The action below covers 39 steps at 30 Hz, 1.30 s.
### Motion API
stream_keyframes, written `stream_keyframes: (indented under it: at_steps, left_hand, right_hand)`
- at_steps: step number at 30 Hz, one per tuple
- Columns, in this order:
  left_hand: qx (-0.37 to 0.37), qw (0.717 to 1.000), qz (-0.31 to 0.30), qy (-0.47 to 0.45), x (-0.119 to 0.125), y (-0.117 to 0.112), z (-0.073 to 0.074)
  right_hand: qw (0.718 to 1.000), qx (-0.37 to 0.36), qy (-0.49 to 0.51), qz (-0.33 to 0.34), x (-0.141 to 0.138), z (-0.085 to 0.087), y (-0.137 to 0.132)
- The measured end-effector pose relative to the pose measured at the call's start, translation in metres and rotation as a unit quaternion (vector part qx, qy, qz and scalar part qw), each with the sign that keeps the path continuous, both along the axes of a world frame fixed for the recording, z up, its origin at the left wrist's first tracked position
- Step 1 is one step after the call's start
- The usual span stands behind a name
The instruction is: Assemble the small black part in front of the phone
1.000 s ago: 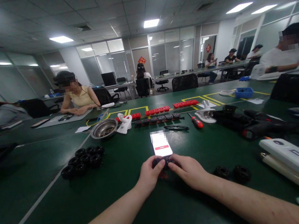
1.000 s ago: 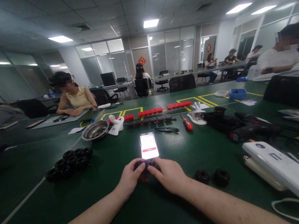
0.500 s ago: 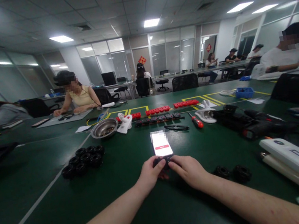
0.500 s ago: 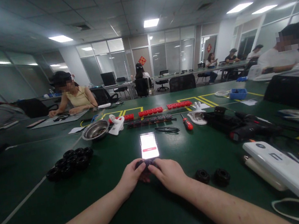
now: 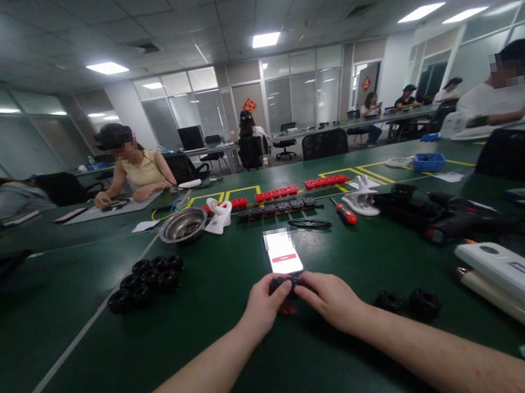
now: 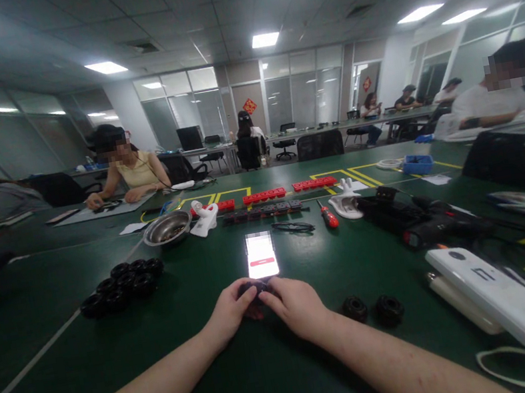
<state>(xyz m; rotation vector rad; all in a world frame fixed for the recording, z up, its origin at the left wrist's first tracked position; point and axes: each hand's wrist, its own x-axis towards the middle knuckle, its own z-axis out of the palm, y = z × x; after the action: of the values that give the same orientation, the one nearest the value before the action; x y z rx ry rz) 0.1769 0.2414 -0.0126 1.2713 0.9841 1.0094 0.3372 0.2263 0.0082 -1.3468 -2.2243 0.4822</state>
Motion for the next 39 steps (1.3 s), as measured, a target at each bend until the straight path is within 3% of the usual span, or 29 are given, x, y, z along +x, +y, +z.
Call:
stream_keyframes:
  at_steps: [6, 13, 20, 26, 33, 39]
  left_hand:
    - [-0.015, 1.000, 0.000, -0.001, 0.000, 0.001, 0.003]
    - [-0.012, 1.000, -0.005, 0.000, -0.001, -0.001, 0.003]
    - [-0.018, 1.000, -0.002, 0.010, -0.001, -0.003, 0.007]
    - [-0.005, 1.000, 0.014, 0.008, -0.001, -0.005, 0.008]
    - [-0.009, 1.000, -0.004, 0.010, 0.000, -0.001, 0.003]
    - [-0.005, 1.000, 0.010, 0.003, -0.001, -0.003, 0.005]
  right_hand:
    - [0.999, 0.020, 0.028, 0.008, -0.001, 0.000, -0.002]
    - [1.000, -0.012, -0.020, -0.008, -0.001, 0.002, -0.002]
    - [0.999, 0.013, 0.023, 0.027, -0.002, 0.003, -0.004]
    - [0.999, -0.019, -0.002, -0.032, -0.001, 0.004, -0.004]
    - [1.000, 0.002, 0.015, 0.005, 0.000, 0.002, -0.001]
    - [1.000, 0.002, 0.016, -0.020, 0.000, 0.004, -0.004]
